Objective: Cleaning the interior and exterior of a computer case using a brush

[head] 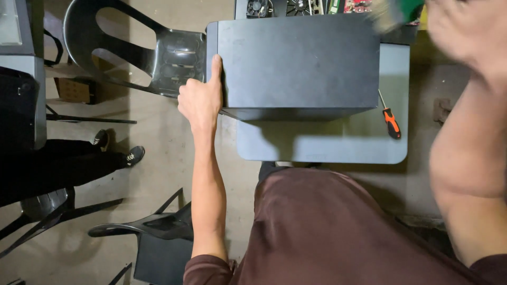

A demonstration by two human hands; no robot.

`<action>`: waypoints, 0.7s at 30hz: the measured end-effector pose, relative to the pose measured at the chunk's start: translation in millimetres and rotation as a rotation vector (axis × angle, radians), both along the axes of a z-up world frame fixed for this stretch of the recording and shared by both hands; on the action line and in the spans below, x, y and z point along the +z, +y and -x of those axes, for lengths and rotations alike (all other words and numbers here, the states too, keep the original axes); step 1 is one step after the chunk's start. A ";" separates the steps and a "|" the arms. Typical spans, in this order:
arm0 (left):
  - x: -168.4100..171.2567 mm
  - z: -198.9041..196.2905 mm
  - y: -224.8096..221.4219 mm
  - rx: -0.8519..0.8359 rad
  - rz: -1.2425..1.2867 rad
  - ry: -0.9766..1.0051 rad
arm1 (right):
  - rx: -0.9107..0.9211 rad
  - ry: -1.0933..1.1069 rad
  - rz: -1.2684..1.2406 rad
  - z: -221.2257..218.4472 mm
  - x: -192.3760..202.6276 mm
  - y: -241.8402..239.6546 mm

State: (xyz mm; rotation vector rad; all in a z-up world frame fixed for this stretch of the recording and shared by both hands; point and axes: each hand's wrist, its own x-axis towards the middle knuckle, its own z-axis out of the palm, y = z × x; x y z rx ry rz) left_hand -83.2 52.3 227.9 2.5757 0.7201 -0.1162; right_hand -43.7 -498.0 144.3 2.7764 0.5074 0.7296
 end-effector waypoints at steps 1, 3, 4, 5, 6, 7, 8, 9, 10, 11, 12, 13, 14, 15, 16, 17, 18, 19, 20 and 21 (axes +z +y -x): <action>3.5 -2.6 0.2 0.036 0.024 0.062 | 0.046 0.182 -0.235 -0.1 -21.8 -21.5; 6.6 -3.6 -2.2 0.069 0.052 0.127 | 0.143 0.552 -0.700 -13.2 33.4 44.3; 8.3 -3.2 -1.9 0.068 0.060 0.127 | 0.196 0.738 -0.934 7.5 108.9 144.3; 10.2 -2.6 -1.1 0.066 0.068 0.127 | 0.252 0.924 -1.169 56.6 192.5 246.0; 10.2 -3.1 -0.7 0.069 0.069 0.126 | 0.255 0.925 -1.167 36.5 153.0 219.1; 10.6 -3.5 0.1 0.057 0.072 0.121 | 0.223 0.696 -1.116 16.3 117.3 193.5; 11.4 -2.2 0.2 0.053 0.080 0.119 | 0.199 0.475 -1.050 -3.3 85.6 166.7; 10.4 0.8 -0.5 0.064 0.086 0.120 | 0.207 0.483 -1.042 12.9 107.7 197.6; 10.7 -1.7 0.3 0.055 0.080 0.112 | 0.331 0.621 -1.166 24.9 129.6 229.7; 10.6 -4.2 0.6 0.046 0.073 0.103 | 0.459 0.763 -1.283 37.9 150.6 260.9; 14.5 -3.0 -0.2 0.046 0.072 0.108 | 0.456 0.766 -1.285 29.3 132.8 259.3; 18.0 -2.0 -1.3 0.061 0.107 0.124 | 0.329 0.567 -1.318 20.6 114.6 257.4; 21.5 -1.1 -3.0 0.081 0.147 0.140 | 0.207 0.368 -1.332 10.7 97.6 255.1; 21.6 1.3 -2.3 0.085 0.152 0.145 | 0.206 0.375 -1.328 13.8 105.0 268.2; 22.6 1.1 -0.6 0.078 0.178 0.126 | 0.214 0.533 -1.371 14.7 112.2 282.3; 23.7 0.9 0.6 0.072 0.204 0.107 | 0.222 0.693 -1.408 15.7 119.5 295.8; 25.2 0.4 3.1 0.069 0.203 0.109 | 0.219 0.692 -1.410 8.1 119.4 300.0; 26.5 0.0 5.5 0.080 0.254 0.134 | 0.250 0.611 -1.370 0.6 119.1 303.9; 26.2 1.5 7.4 0.097 0.309 0.162 | 0.283 0.537 -1.324 -6.3 117.8 307.6; 28.8 2.5 4.5 0.100 0.311 0.166 | 0.281 0.543 -1.323 -15.3 103.1 311.0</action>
